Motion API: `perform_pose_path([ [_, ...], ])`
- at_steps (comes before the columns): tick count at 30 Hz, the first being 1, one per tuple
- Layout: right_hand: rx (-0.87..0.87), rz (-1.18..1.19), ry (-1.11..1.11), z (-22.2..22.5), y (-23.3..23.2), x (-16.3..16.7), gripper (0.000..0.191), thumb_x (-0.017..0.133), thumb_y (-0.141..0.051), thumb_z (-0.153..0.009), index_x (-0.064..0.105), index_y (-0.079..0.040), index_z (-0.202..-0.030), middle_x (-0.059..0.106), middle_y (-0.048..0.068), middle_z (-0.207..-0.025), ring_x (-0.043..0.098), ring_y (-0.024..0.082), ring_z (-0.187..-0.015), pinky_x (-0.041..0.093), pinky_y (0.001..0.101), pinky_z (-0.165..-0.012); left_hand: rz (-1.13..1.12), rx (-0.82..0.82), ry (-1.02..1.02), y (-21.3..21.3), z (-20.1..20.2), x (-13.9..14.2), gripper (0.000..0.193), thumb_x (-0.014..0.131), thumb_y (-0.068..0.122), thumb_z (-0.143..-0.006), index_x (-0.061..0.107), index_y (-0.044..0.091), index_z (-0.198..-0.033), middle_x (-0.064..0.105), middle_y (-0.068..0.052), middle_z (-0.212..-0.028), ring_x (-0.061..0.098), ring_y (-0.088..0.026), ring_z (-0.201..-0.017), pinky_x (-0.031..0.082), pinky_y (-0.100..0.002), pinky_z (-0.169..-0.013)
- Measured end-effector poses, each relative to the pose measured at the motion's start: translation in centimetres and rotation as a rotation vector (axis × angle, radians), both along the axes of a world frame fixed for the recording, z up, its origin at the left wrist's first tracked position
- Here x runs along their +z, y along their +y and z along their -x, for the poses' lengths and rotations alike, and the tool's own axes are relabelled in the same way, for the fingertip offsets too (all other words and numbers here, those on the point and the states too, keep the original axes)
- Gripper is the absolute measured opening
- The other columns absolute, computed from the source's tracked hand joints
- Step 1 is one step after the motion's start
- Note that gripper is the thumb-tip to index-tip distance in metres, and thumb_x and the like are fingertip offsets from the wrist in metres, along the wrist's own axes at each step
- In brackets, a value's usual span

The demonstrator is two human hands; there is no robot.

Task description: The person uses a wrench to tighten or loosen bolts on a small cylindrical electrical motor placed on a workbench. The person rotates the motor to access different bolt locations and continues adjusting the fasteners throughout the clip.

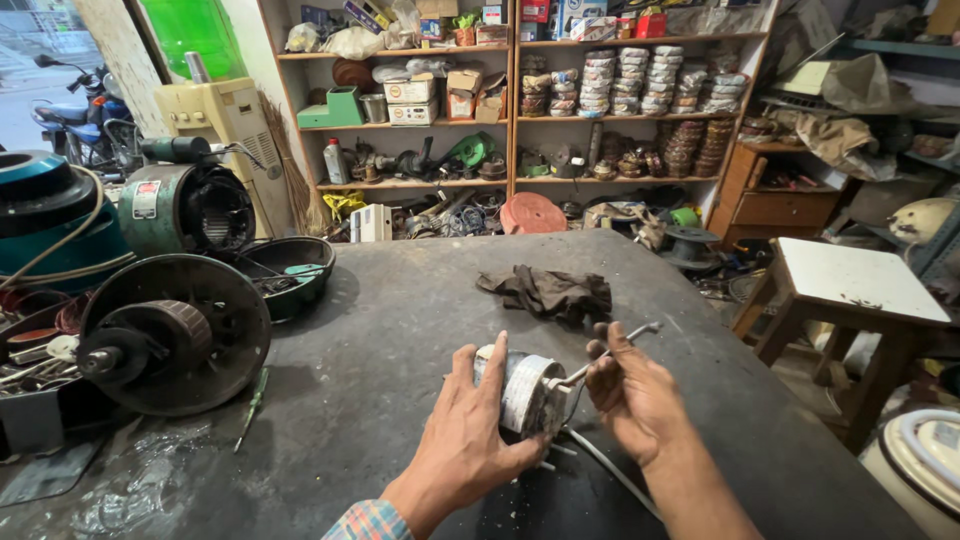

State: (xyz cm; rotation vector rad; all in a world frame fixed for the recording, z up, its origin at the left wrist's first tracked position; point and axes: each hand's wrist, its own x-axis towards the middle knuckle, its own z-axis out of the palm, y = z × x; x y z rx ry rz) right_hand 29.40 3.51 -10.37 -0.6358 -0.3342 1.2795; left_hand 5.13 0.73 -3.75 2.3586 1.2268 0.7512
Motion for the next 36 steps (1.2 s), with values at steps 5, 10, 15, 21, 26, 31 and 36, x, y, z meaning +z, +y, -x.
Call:
perform_pose_path([
  [5,0.012,0.02,-0.046,1.0,0.3,0.1,0.026,0.069,-0.023,-0.094,0.069,-0.003,-0.11,0.07,0.004,-0.084,0.066,0.007,-0.063,0.06,0.0239,-0.063,0.003,0.009,-0.008,0.0,0.0,-0.4,0.118,0.083,0.041,-0.068,0.016,0.007,-0.159,0.028,-0.028,-0.149,0.041,-0.047,-0.132,0.044,-0.047,-0.105],
  [10,0.017,-0.049,-0.252,1.7,-0.2,2.3,0.025,0.061,-0.018,-0.097,0.069,-0.005,-0.117,0.07,0.003,-0.083,0.063,0.007,-0.063,0.058,0.0247,-0.061,-0.035,0.003,-0.013,0.0,0.4,-0.7,0.122,0.085,0.041,-0.069,0.011,0.006,-0.16,0.025,-0.031,-0.15,0.04,-0.05,-0.131,0.043,-0.048,-0.105],
  [15,-0.081,-0.303,-0.91,4.5,-3.5,8.2,0.022,0.057,-0.018,-0.103,0.068,-0.008,-0.119,0.065,0.004,-0.078,0.059,0.013,-0.063,0.053,0.0277,-0.057,-0.001,-0.019,0.073,0.3,0.2,-0.8,0.125,0.084,0.041,-0.07,0.005,0.008,-0.161,0.021,-0.029,-0.154,0.038,-0.049,-0.134,0.044,-0.049,-0.103],
  [21,0.206,-0.775,-2.197,9.7,-9.9,9.7,0.02,0.078,-0.023,-0.08,0.063,-0.01,-0.084,0.063,0.008,-0.088,0.065,0.029,-0.076,0.053,0.041,-0.061,-0.037,-0.037,0.102,1.6,-0.1,-1.4,0.112,0.073,0.031,-0.078,0.004,0.01,-0.164,0.024,-0.027,-0.155,0.042,-0.049,-0.128,0.047,-0.051,-0.1],
  [26,0.084,-0.792,-2.192,9.1,-10.2,8.9,0.019,0.075,-0.02,-0.078,0.061,-0.009,-0.083,0.061,0.007,-0.086,0.065,0.028,-0.077,0.053,0.042,-0.065,-0.128,-0.055,0.063,1.7,0.1,-2.2,0.104,0.067,0.022,-0.081,0.009,0.007,-0.165,0.03,-0.029,-0.151,0.047,-0.049,-0.124,0.05,-0.052,-0.095],
  [31,-0.119,-0.819,-2.087,8.3,-10.6,9.7,0.026,0.076,-0.028,-0.083,0.06,-0.007,-0.083,0.061,0.006,-0.081,0.065,0.027,-0.076,0.052,0.0416,-0.065,-0.106,-0.051,0.055,1.9,-0.4,-1.4,0.109,0.073,0.026,-0.074,0.01,0.006,-0.161,0.031,-0.027,-0.147,0.046,-0.049,-0.123,0.047,-0.054,-0.097],
  [36,-0.156,-0.773,-2.231,9.2,-10.4,8.7,0.018,0.074,-0.024,-0.083,0.063,-0.011,-0.08,0.06,0.004,-0.075,0.064,0.024,-0.07,0.051,0.0408,-0.061,-0.021,-0.036,0.093,1.5,-0.4,-0.9,0.106,0.071,0.026,-0.077,0.01,0.009,-0.162,0.03,-0.026,-0.15,0.046,-0.047,-0.123,0.048,-0.053,-0.096],
])
